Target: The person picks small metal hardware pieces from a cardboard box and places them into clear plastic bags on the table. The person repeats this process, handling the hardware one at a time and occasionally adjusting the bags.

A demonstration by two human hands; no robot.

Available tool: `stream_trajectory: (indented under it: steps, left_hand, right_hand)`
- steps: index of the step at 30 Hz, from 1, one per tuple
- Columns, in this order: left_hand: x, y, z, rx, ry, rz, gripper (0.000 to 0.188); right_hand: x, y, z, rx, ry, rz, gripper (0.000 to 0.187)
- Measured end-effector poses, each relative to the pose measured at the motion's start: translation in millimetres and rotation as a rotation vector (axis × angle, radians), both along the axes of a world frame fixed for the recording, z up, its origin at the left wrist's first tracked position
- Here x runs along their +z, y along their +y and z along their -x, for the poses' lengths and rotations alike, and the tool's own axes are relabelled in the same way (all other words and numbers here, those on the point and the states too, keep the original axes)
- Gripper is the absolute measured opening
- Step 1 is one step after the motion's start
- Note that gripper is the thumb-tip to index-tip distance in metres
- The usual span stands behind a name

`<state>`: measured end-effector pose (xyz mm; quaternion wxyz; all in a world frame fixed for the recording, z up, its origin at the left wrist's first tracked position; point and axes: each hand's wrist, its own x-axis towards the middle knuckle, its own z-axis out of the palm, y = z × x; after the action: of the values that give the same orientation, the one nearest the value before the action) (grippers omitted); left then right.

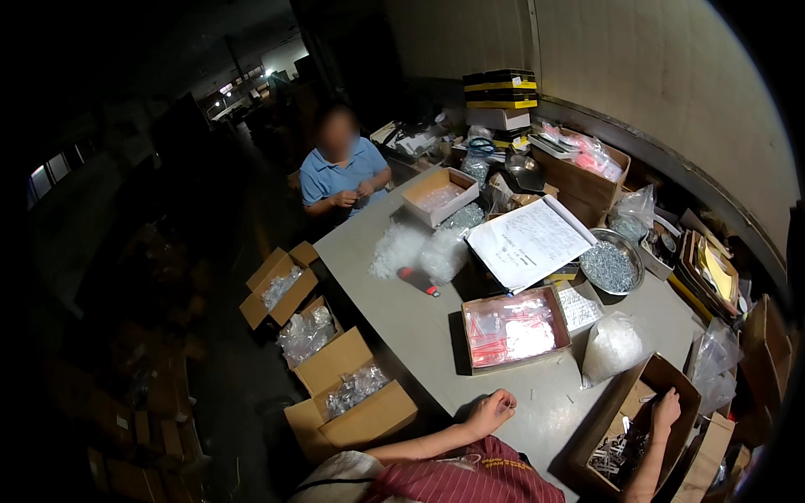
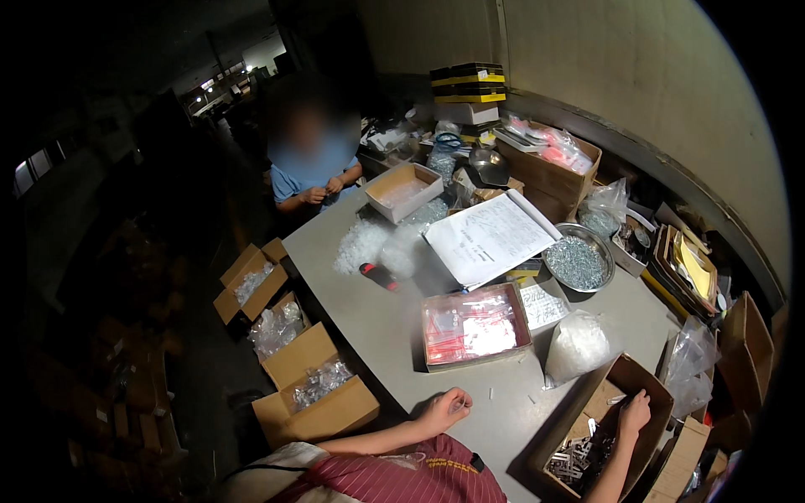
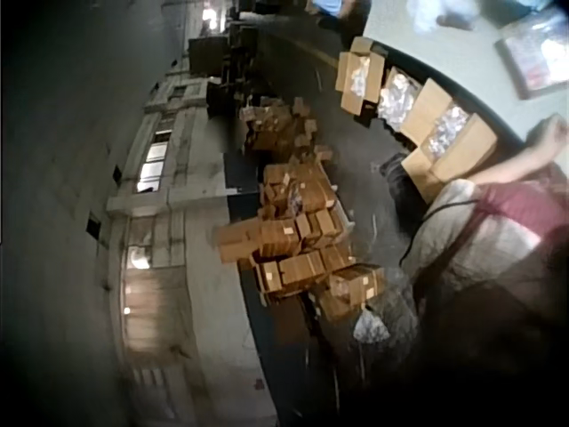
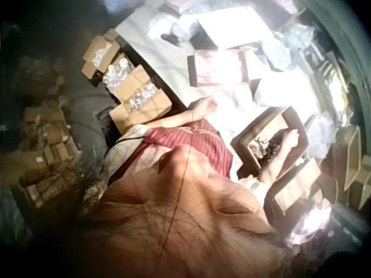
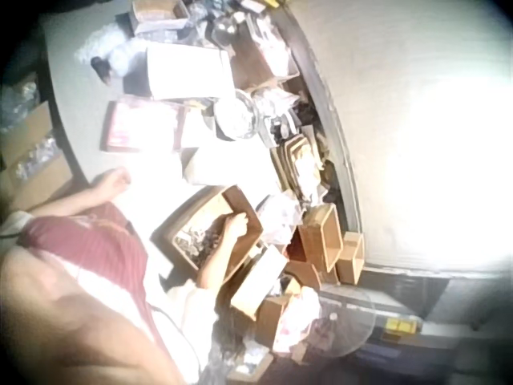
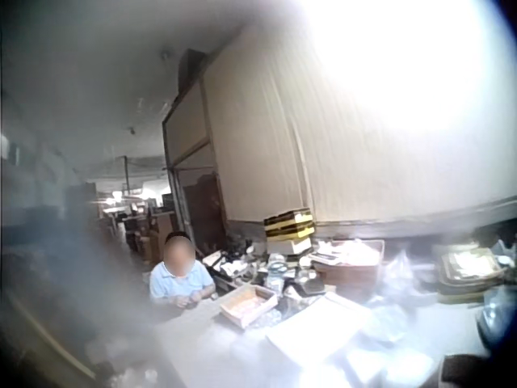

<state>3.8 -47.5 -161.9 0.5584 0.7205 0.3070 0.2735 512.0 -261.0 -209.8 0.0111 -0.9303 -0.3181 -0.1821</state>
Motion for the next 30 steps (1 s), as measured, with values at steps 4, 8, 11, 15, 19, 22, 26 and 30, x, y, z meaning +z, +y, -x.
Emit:
stream_trajectory:
  steps: [4, 8, 11, 15, 19, 22, 26, 30]
  left_hand:
    - [-15, -1, 2, 0.035, -0.091, 0.044, 0.022]
    - [-7, 4, -1, -0.015, -0.008, 0.119, 0.019]
    - [-17, 3, 4, -0.006, -0.004, 0.060, 0.018]
    - [-14, 1, 2, 0.002, -0.019, 0.031, 0.019]
    - [-11, 4, -1, 0.014, -0.012, 0.022, 0.021]
    - [-12, 4, 3, 0.042, -0.030, 0.044, 0.023]
    - [-15, 5, -1, 0.046, 0.018, -0.014, 0.021]
    - [-16, 6, -2, 0.018, -0.010, -0.017, 0.022]
  right_hand:
    - [2, 8, 0, -0.023, 0.199, -0.010, 0.050]
    - [-19, -9, -5, 0.072, 0.172, -0.156, 0.056]
    - [11, 8, 11, -0.008, 0.315, -0.099, 0.050]
    - [16, 3, 15, 0.085, 0.223, -0.165, 0.040]
    - [22, 6, 22, 0.138, 0.127, -0.226, 0.028]
    - [36, 16, 34, 0.134, 0.146, -0.160, 0.024]
    - [38, 14, 29, 0.074, 0.207, -0.117, 0.021]
    - [63, 29, 45, 0.105, 0.298, -0.092, 0.031]
